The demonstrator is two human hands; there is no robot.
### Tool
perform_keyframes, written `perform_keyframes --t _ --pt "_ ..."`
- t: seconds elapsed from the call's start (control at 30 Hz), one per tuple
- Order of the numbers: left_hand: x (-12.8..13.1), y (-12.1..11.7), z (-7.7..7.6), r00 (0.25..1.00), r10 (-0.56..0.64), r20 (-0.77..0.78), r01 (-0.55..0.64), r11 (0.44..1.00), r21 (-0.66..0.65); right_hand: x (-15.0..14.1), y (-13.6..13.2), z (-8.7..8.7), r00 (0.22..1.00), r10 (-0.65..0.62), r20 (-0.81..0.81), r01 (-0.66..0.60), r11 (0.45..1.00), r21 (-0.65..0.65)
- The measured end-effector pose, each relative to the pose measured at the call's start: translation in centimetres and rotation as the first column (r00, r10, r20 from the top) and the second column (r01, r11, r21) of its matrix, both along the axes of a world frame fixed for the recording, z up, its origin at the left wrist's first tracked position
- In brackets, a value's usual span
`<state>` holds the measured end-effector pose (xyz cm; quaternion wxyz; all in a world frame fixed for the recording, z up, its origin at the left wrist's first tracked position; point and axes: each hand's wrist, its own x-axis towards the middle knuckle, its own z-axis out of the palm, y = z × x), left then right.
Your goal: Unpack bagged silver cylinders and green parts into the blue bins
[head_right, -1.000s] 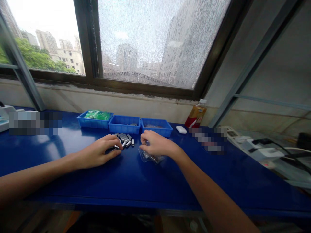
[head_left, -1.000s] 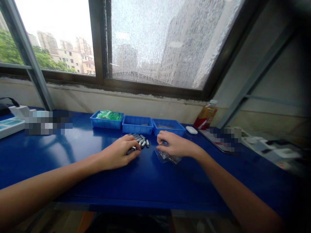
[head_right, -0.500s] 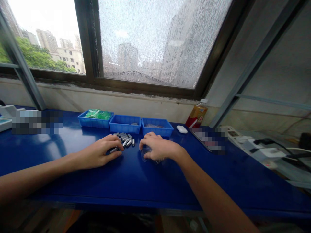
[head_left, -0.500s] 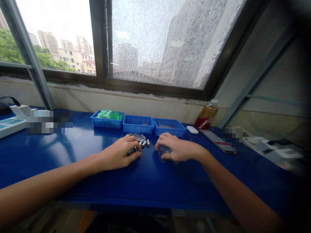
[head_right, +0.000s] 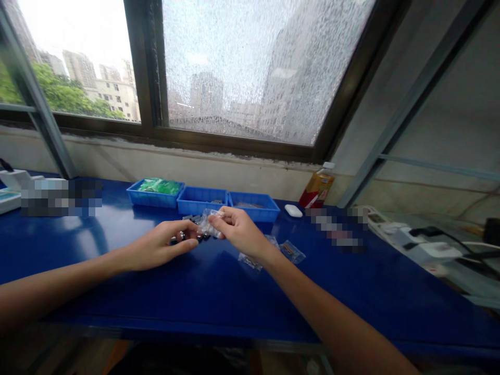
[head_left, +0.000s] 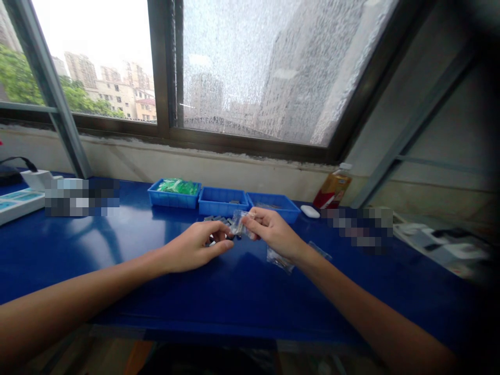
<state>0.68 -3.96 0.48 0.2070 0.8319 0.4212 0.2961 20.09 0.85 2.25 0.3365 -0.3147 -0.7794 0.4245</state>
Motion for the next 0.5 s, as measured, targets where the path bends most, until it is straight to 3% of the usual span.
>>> perform_keyframes --t 0.1,0.27,0.5 --pt "0.06 0.17 0.03 0.996 0.013 0.091 -0.008 0.998 -0.058 -0.76 -0.47 -0.67 0.998 0.036 -0.055 -0.038 0.999 -0.035" --pt "-0.05 0.53 0.01 0.962 0.07 0.265 -0.027 0.986 -0.164 -0.73 -0.52 -0.95 0.998 0.044 0.034 -0.043 0.999 -0.025" --pt "-0.1 0.42 0.18 0.981 0.125 0.149 -0.117 0.991 -0.062 -0.71 -0.85 -0.67 0.994 0.021 0.105 -0.024 0.999 0.028"
